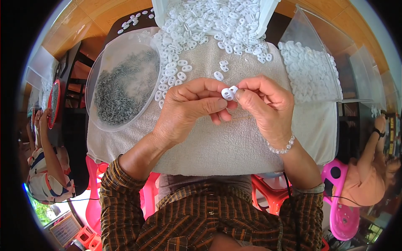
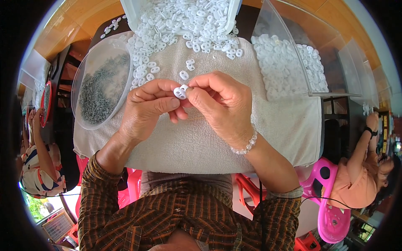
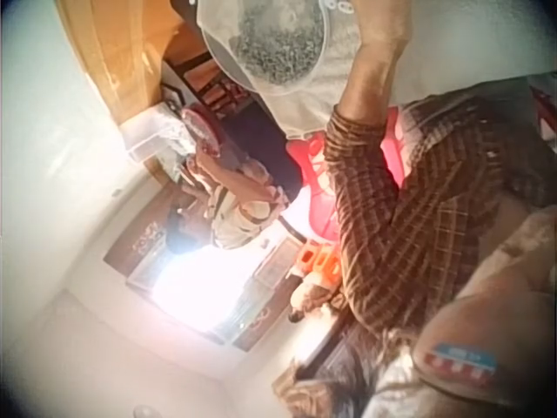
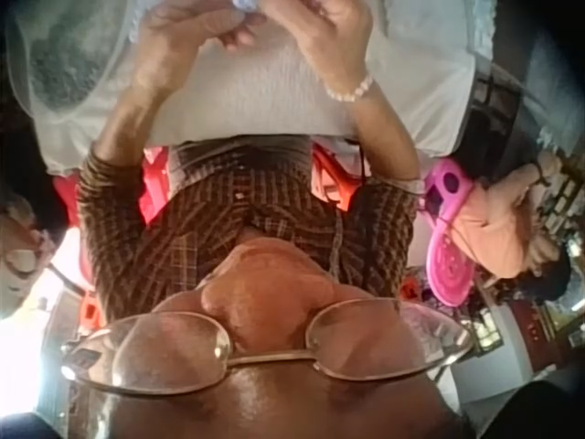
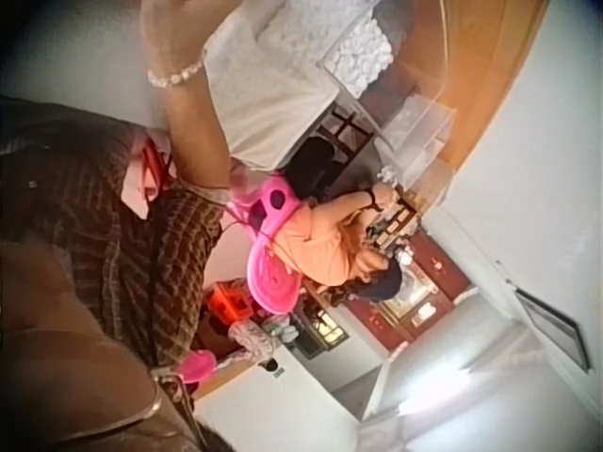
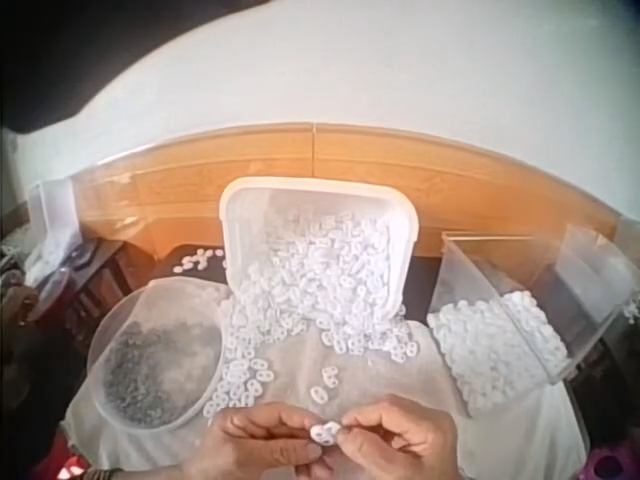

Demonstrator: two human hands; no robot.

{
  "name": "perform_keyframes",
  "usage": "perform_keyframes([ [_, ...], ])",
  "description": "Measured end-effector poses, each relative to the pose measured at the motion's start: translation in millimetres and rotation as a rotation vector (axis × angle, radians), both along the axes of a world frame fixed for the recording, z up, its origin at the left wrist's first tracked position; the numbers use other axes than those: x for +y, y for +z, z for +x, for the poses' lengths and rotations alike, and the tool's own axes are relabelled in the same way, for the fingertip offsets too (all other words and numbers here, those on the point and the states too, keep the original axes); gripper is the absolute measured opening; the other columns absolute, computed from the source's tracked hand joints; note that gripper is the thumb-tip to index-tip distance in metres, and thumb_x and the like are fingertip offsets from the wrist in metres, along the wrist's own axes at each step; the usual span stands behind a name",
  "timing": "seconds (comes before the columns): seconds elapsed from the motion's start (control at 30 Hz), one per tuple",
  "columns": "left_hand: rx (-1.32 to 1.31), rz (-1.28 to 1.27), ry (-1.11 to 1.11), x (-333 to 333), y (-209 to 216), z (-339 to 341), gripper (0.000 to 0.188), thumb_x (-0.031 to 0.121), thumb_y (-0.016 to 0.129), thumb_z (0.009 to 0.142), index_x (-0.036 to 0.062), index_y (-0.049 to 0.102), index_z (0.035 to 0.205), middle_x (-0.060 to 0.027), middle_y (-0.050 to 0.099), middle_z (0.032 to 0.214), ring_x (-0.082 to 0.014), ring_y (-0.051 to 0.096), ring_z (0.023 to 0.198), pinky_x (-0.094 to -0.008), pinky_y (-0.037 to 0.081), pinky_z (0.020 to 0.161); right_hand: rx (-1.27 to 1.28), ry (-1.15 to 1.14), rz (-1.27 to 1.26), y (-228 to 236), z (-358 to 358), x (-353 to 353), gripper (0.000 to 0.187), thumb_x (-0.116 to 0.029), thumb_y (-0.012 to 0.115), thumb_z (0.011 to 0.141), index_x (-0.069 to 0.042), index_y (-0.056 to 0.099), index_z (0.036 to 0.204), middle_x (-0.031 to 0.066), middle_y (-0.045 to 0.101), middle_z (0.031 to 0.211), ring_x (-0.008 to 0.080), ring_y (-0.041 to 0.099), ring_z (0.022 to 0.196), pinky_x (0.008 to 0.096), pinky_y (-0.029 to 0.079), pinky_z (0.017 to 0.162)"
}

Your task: Inspecting small white plastic ring-shaped components and using a toothpick-like tool to clean or clear the central holes.

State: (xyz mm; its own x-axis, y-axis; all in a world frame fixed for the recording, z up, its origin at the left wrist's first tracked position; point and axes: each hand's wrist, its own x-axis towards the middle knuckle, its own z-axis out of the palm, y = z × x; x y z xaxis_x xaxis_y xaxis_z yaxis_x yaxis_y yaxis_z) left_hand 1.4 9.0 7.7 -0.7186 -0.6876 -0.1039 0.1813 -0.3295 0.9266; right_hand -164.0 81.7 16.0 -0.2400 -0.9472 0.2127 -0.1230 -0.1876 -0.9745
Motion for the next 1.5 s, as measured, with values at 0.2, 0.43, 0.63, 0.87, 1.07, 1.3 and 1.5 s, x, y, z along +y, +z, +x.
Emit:
perform_keyframes([
  [0.2, 0.002, 0.032, 0.002, -0.7, -0.1, -0.6, 0.019, -0.001, 0.057, 0.084, 0.001, 0.06, 0.103, -0.0129, 0.066, 0.088, -0.019, 0.065, 0.069, -0.0265, 0.051, 0.057, -0.048, 0.003, 0.007, 5.1, 0.7, 0.0, 0.006, 0.0, 0.062, 0.081, 0.003, 0.063, 0.086, 0.0041, 0.062, 0.075, 0.0076, 0.058, 0.066, 0.019, 0.047, 0.058],
  [0.43, -0.04, 0.03, 0.01, -0.3, 1.7, -0.2, 0.016, 0.002, 0.057, 0.085, 0.0011, 0.061, 0.101, -0.0126, 0.066, 0.084, -0.019, 0.064, 0.066, -0.0261, 0.051, 0.056, 0.017, 0.004, 0.03, 1.6, 0.0, 1.2, 0.008, -0.003, 0.062, 0.082, 0.002, 0.063, 0.088, 0.0006, 0.059, 0.073, 0.0037, 0.051, 0.063, 0.0172, 0.041, 0.055],
  [0.63, -0.018, 0.05, 0.007, -0.5, 0.8, -0.3, 0.017, 0.003, 0.058, 0.084, 0.0016, 0.061, 0.101, -0.0129, 0.066, 0.083, -0.0188, 0.064, 0.065, -0.0262, 0.05, 0.055, -0.052, 0.031, 0.047, 4.2, 0.5, 1.1, 0.008, -0.003, 0.062, 0.083, 0.002, 0.063, 0.088, 0.0005, 0.059, 0.073, 0.0035, 0.051, 0.062, 0.0168, 0.04, 0.054],
  [0.87, -0.01, 0.072, -0.006, -1.3, 0.4, 0.7, 0.018, 0.005, 0.058, 0.085, 0.0026, 0.061, 0.102, -0.014, 0.067, 0.086, -0.0193, 0.064, 0.065, -0.026, 0.049, 0.054, -0.114, 0.042, 0.063, 6.7, 1.1, 1.4, 0.007, -0.003, 0.061, 0.083, 0.002, 0.063, 0.088, 0.0009, 0.059, 0.071, 0.0034, 0.051, 0.06, 0.0169, 0.04, 0.052],
  [1.07, -0.007, 0.079, 0.0, -1.4, 1.3, 0.5, 0.017, 0.006, 0.058, 0.085, 0.0031, 0.061, 0.101, -0.0133, 0.067, 0.085, -0.0187, 0.064, 0.065, -0.0254, 0.049, 0.054, -0.093, 0.041, 0.052, 2.9, -1.0, 0.9, 0.007, -0.001, 0.059, 0.082, 0.003, 0.063, 0.086, 0.0023, 0.059, 0.071, 0.0048, 0.051, 0.059, 0.0181, 0.042, 0.053],
  [1.3, -0.012, 0.068, 0.003, -1.7, 1.1, 0.8, 0.016, 0.007, 0.057, 0.086, 0.0034, 0.061, 0.1, -0.0126, 0.067, 0.083, -0.0171, 0.064, 0.064, -0.0242, 0.048, 0.053, -0.001, 0.031, 0.023, 1.9, -3.5, 0.9, 0.008, 0.0, 0.057, 0.08, 0.003, 0.063, 0.085, 0.0033, 0.06, 0.071, 0.0057, 0.052, 0.06, 0.0189, 0.042, 0.054],
  [1.5, -0.007, 0.077, -0.004, -1.7, 1.6, 0.9, 0.016, 0.006, 0.056, 0.086, 0.0031, 0.061, 0.101, -0.0118, 0.066, 0.083, -0.0177, 0.063, 0.065, -0.0251, 0.048, 0.053, 0.009, 0.057, -0.011, 4.1, -2.7, 2.4, 0.007, 0.0, 0.058, 0.08, 0.003, 0.063, 0.084, 0.0018, 0.059, 0.074, 0.0046, 0.051, 0.063, 0.018, 0.04, 0.054],
])
